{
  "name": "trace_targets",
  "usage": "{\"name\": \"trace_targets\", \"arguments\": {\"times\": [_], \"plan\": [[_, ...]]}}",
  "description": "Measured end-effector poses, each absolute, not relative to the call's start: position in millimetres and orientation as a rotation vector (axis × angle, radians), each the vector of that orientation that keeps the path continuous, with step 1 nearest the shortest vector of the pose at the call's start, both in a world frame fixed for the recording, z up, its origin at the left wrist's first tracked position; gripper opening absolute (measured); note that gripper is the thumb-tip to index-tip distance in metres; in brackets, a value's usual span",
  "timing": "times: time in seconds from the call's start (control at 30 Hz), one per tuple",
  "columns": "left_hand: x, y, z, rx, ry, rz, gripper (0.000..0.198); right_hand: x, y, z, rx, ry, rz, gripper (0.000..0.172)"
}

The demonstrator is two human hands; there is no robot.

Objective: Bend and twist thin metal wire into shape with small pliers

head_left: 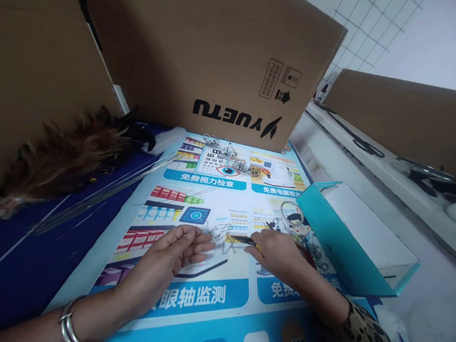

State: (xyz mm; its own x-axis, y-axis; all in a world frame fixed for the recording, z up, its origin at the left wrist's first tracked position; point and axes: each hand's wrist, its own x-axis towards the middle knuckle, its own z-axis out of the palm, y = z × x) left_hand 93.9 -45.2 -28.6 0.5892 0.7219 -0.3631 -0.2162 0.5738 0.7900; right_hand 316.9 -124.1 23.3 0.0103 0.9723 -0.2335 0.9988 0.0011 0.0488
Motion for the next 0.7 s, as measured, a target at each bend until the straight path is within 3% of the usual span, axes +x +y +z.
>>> {"name": "trace_targets", "arguments": {"times": [0.7], "plan": [[98.8,-49.3,-16.6,0.829,0.779,0.563,0.021,315.6,-106.9,17.5,2.111,2.021,-0.178,0.044]]}}
